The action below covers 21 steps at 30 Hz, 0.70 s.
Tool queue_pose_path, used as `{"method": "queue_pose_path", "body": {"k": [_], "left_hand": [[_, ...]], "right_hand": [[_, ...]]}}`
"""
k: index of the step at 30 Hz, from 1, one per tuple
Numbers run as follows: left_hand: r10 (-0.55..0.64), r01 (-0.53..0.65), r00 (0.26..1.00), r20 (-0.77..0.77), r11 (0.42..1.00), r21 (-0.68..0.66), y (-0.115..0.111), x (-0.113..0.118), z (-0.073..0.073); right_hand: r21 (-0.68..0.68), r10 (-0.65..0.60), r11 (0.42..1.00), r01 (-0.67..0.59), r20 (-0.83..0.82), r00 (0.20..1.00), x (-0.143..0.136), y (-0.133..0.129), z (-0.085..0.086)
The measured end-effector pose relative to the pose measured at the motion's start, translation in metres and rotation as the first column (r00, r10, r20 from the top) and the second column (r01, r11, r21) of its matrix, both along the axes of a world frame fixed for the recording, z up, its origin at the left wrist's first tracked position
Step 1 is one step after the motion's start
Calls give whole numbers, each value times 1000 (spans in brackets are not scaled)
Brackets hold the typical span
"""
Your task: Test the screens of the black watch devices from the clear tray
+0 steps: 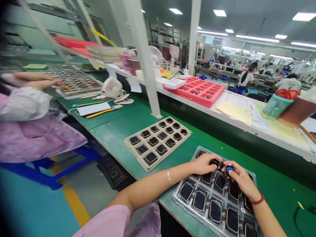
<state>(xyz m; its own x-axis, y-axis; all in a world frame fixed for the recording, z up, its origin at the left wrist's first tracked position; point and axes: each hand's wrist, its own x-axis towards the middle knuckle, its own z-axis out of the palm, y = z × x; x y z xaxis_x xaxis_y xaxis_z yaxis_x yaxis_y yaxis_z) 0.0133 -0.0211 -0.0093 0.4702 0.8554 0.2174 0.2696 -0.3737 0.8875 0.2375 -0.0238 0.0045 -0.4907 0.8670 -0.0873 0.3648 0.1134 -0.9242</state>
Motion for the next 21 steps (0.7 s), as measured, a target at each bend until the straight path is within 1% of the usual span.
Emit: {"method": "queue_pose_path", "body": {"k": [3, 6, 9, 12, 15, 17, 21], "left_hand": [[35, -32, 998, -54, 998, 53, -2, -1, 3], [32, -29, 994, -109, 999, 21, -2, -2, 4], [31, -30, 993, -113, 1000, 5, -1, -2, 0], [7, -6, 997, -80, 1000, 10, 0, -1, -6], [-24, 23, 999, -25, 999, -24, 2, 2, -11], [-36, 38, 999, 29, 997, -61, 2, 3, -13], [-32, 45, 992, 123, 994, -103, 0, 5, -12]], "right_hand": [[-28, -53, 998, 53, 1, 999, 2, 0, -2], [-74, -123, 990, 120, -41, 992, -1, -1, -2], [-111, -189, 978, 178, -94, 978, -8, -3, -2], [-100, -222, 972, 211, -113, 969, -13, -5, -3], [-78, -273, 961, 265, -139, 952, -15, -8, -3], [-67, -300, 954, 293, -159, 941, -16, -12, -2], [-75, -302, 953, 293, -237, 923, -18, -23, -2]]}}
